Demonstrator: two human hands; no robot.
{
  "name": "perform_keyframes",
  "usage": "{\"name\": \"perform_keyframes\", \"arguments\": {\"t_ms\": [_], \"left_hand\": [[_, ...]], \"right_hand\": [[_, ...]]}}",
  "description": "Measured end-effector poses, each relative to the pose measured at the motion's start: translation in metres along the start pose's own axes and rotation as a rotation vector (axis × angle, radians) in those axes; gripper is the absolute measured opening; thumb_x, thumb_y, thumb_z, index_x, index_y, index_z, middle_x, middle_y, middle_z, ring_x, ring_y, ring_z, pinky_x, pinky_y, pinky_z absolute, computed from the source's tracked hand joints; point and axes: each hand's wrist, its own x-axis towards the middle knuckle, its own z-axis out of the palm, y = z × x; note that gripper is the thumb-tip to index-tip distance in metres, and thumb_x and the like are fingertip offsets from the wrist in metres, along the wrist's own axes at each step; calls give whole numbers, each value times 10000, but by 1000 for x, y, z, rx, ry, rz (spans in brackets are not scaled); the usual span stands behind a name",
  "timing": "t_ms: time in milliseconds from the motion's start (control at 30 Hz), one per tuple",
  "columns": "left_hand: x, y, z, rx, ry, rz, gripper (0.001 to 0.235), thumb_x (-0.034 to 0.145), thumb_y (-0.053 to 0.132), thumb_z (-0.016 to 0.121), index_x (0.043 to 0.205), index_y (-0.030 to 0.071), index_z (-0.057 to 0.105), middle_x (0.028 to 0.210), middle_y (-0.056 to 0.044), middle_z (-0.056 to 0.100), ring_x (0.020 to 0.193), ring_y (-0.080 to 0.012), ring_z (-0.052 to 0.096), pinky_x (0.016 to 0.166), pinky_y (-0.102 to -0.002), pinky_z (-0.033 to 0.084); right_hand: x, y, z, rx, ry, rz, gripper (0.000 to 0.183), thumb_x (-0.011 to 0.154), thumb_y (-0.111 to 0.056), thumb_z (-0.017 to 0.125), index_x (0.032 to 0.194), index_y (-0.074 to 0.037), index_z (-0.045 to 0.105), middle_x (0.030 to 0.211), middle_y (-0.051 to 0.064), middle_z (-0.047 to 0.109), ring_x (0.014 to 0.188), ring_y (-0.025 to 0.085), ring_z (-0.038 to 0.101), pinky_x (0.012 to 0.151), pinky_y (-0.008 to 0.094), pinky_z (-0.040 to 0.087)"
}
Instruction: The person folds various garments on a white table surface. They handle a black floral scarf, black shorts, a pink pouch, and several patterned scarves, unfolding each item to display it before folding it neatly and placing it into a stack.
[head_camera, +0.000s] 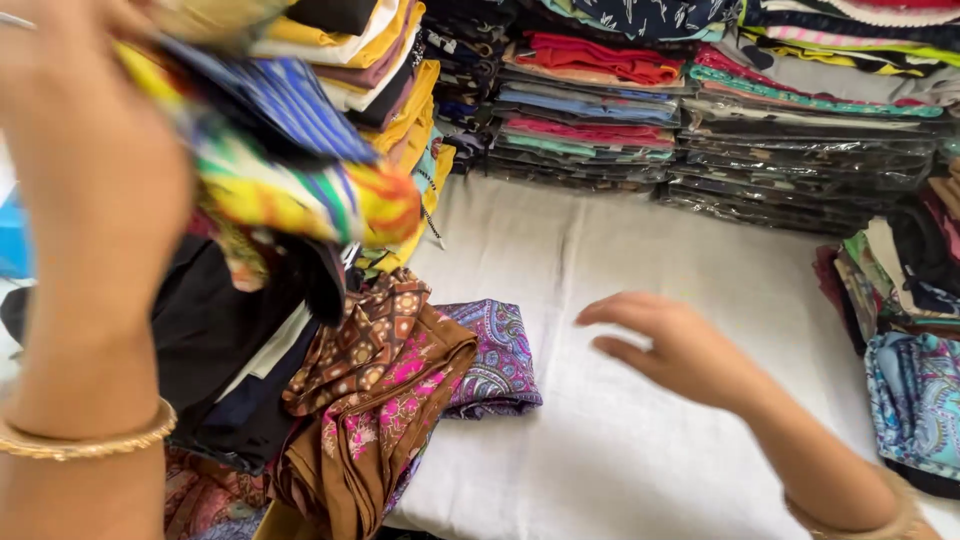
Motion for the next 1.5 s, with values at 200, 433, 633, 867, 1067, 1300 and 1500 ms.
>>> {"name": "perform_keyframes", "arguments": {"t_ms": [200, 433, 633, 867, 1067, 1300, 1500], "left_hand": [[-22, 81, 65, 452, -604, 399, 136, 901, 46, 595, 894, 62, 729, 931, -176, 679, 1031, -383, 622, 1287, -525, 370], [-101, 111, 105, -299, -1086, 284, 533, 854, 326, 703, 1348, 146, 616, 1384, -140, 519, 1316, -406, 437, 1071, -546, 365], [-107, 116, 125, -159, -1276, 311, 657, 805, 403, 761, 1402, 203, 574, 1554, -130, 395, 1368, -402, 362, 1089, -555, 352], [-76, 234, 136, -984, -659, 125, 856, 865, 335, 797, 1540, 100, 326, 1566, -267, 335, 1390, -439, 413, 1131, -548, 267], [-18, 294, 162, -1515, -341, -39, 515, 867, 61, 716, 1347, 41, 530, 1197, -152, 681, 1130, -242, 652, 984, -325, 529], [49, 255, 138, -1192, -116, 64, 227, 881, -37, 655, 1097, 29, 674, 976, -86, 746, 927, -134, 708, 842, -269, 554], [48, 158, 140, -972, -252, -55, 246, 897, -27, 586, 1101, 43, 704, 945, -59, 745, 892, -113, 681, 800, -265, 518]], "right_hand": [[31, -5, 104, -120, -93, -51, 193, 817, -163, 765, 974, -56, 731, 1201, 98, 701, 1097, 344, 628, 901, 463, 493], [32, -42, -21, -24, 485, -131, 203, 761, 76, 759, 916, -21, 671, 1045, 96, 729, 979, 288, 691, 842, 376, 544], [-8, -24, -93, 233, 787, 48, 55, 1058, 31, 580, 1068, 5, 627, 1066, 57, 670, 951, 77, 622, 869, 233, 525], [-12, -40, -120, 427, 904, 34, 97, 1163, 13, 493, 1140, -5, 585, 1076, 96, 708, 930, 112, 671, 882, 254, 553], [-18, -35, -106, 320, 856, 33, 154, 1102, 19, 507, 1234, 1, 583, 1095, 103, 640, 969, 123, 589, 895, 257, 486], [-67, 87, -3, 228, 147, 489, 348, 776, -26, 736, 1123, -17, 721, 1001, 12, 767, 975, 136, 668, 918, 333, 535], [-157, 103, -116, 547, 262, 804, 370, 839, -120, 786, 1199, -70, 714, 946, 41, 781, 847, 185, 705, 746, 379, 588]]}}
